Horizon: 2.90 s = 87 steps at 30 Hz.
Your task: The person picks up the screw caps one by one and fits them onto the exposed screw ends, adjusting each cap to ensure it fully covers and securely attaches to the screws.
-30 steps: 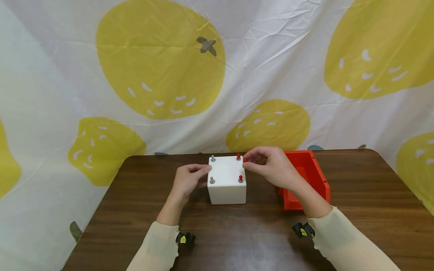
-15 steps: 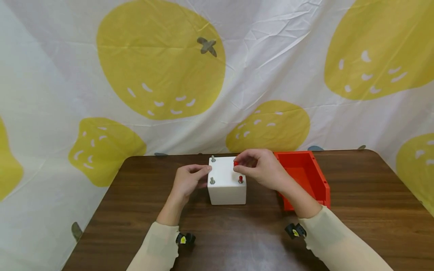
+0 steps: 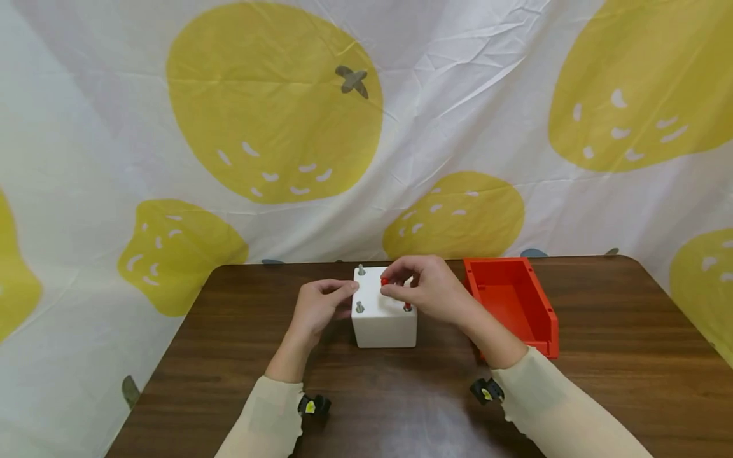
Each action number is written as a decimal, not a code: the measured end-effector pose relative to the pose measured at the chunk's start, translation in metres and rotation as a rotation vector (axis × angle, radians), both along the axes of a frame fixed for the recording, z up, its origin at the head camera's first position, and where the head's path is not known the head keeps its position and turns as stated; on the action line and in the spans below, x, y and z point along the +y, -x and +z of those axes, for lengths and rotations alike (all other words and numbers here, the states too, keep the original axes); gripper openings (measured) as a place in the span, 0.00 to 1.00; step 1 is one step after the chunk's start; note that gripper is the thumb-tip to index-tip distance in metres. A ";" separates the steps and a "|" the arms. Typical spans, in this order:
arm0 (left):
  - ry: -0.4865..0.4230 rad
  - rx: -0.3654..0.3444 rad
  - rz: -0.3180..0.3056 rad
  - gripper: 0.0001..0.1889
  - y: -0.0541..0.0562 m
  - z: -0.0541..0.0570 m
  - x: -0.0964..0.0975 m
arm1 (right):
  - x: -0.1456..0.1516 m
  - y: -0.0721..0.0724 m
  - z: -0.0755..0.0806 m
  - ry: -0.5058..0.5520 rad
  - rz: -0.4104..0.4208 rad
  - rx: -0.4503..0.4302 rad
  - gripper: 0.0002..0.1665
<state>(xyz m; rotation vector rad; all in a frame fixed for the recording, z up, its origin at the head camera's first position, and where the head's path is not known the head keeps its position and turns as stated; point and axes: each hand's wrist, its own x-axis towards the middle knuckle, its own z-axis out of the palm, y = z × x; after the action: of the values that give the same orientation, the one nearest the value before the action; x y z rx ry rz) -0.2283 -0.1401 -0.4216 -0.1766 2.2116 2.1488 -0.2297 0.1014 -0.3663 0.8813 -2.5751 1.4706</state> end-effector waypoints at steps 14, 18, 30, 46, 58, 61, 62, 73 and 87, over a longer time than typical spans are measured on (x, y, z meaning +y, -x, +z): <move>-0.002 0.000 -0.004 0.13 0.001 -0.001 -0.001 | -0.016 0.004 -0.004 -0.041 0.049 0.056 0.08; 0.006 -0.004 -0.005 0.14 0.002 -0.002 -0.001 | -0.020 0.005 -0.006 -0.043 0.068 0.063 0.07; 0.016 -0.003 -0.007 0.15 0.001 -0.002 -0.001 | -0.026 0.004 -0.009 -0.055 0.105 0.045 0.08; -0.009 0.024 -0.015 0.12 0.000 -0.002 -0.001 | -0.033 0.005 -0.013 -0.057 0.150 0.021 0.09; 0.000 0.020 -0.014 0.12 0.000 -0.002 -0.001 | -0.034 0.006 -0.014 -0.059 0.163 0.039 0.08; -0.007 0.018 -0.015 0.12 0.000 -0.002 -0.002 | -0.035 0.006 -0.014 -0.069 0.160 0.043 0.09; -0.010 0.017 -0.016 0.12 0.000 -0.002 -0.002 | -0.035 0.006 -0.014 -0.070 0.160 0.044 0.08; -0.004 0.010 -0.014 0.11 0.001 -0.002 -0.002 | -0.038 0.004 -0.014 -0.082 0.153 0.014 0.08; -0.016 0.009 -0.005 0.12 0.000 -0.001 0.000 | -0.042 0.004 -0.018 -0.117 0.156 0.065 0.08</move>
<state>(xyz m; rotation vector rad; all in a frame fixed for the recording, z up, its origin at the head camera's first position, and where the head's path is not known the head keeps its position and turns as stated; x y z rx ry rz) -0.2283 -0.1405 -0.4227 -0.1616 2.1968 2.1677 -0.2336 0.0597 -0.3845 1.1478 -2.6206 1.3116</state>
